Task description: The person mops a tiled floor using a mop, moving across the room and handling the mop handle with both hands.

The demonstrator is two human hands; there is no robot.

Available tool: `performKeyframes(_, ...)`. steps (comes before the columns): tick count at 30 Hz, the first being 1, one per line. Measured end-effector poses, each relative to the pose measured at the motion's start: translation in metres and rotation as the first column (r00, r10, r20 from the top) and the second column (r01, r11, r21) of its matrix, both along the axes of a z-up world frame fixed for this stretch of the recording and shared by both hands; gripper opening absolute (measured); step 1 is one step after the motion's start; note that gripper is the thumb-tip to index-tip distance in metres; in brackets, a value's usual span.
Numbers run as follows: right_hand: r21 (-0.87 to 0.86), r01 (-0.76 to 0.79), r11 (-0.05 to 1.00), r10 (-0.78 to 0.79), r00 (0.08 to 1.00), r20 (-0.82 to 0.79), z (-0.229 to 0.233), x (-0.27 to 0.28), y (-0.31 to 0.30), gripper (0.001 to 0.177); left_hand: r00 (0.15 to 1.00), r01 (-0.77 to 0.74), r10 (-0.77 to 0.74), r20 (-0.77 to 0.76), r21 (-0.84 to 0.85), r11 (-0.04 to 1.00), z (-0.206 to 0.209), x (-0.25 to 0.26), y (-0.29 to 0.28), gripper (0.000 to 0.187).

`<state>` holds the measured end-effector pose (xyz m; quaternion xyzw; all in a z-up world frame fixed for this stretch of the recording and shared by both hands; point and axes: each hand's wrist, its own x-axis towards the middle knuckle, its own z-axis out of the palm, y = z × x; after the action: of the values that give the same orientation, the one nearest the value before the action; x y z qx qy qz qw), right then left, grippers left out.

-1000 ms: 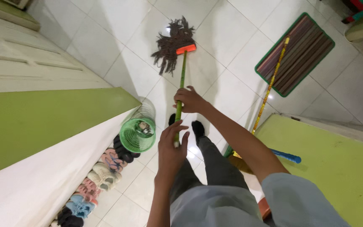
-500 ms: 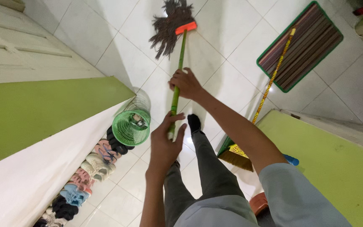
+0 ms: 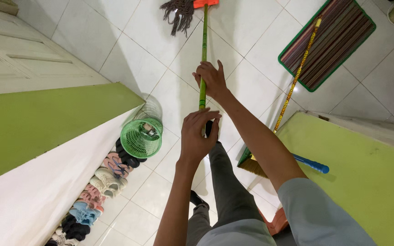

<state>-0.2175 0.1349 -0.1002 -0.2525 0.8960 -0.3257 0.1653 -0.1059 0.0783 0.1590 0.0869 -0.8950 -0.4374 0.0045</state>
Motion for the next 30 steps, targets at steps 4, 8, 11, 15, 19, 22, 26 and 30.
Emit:
performKeyframes(4, 0.018, 0.032, 0.999, -0.032, 0.999, 0.010, 0.012, 0.019, 0.007, 0.024, 0.999, -0.021, 0.019, 0.042, 0.049, 0.999, 0.011, 0.017, 0.003, 0.014)
performKeyframes(8, 0.023, 0.075, 0.997, -0.076, 0.996, 0.054, 0.026, 0.040, 0.016, 0.026, 1.000, -0.008, 0.009, -0.015, 0.051, 0.999, 0.023, 0.032, 0.004, 0.015)
performKeyframes(11, 0.018, 0.110, 0.994, -0.111, 0.994, 0.021, 0.034, 0.063, 0.023, 0.027, 0.999, 0.006, -0.003, -0.034, 0.081, 0.997, 0.030, 0.048, 0.004, 0.015)
performKeyframes(15, -0.005, 0.152, 0.988, -0.152, 0.988, 0.028, 0.043, 0.091, 0.030, 0.028, 0.999, 0.023, -0.026, 0.023, 0.126, 0.992, 0.037, 0.072, 0.004, 0.015)
performKeyframes(19, 0.009, 0.192, 0.981, -0.192, 0.980, 0.056, 0.053, 0.128, 0.029, 0.033, 0.996, 0.087, -0.088, -0.006, 0.207, 0.974, 0.044, 0.107, 0.000, 0.018)
performKeyframes(22, -0.047, 0.280, 0.959, -0.274, 0.956, 0.102, 0.064, 0.165, 0.027, 0.030, 0.992, 0.127, -0.127, -0.017, 0.225, 0.966, 0.055, 0.135, -0.001, 0.019)
performKeyframes(26, -0.118, 0.324, 0.939, -0.315, 0.945, 0.089, 0.076, 0.204, 0.017, 0.028, 0.989, 0.138, -0.122, -0.085, 0.226, 0.964, 0.069, 0.164, -0.012, 0.017)
performKeyframes(30, -0.031, 0.325, 0.945, -0.317, 0.938, 0.141, 0.083, 0.245, 0.010, 0.035, 0.987, 0.150, -0.131, -0.093, 0.250, 0.957, 0.081, 0.198, -0.023, 0.017)
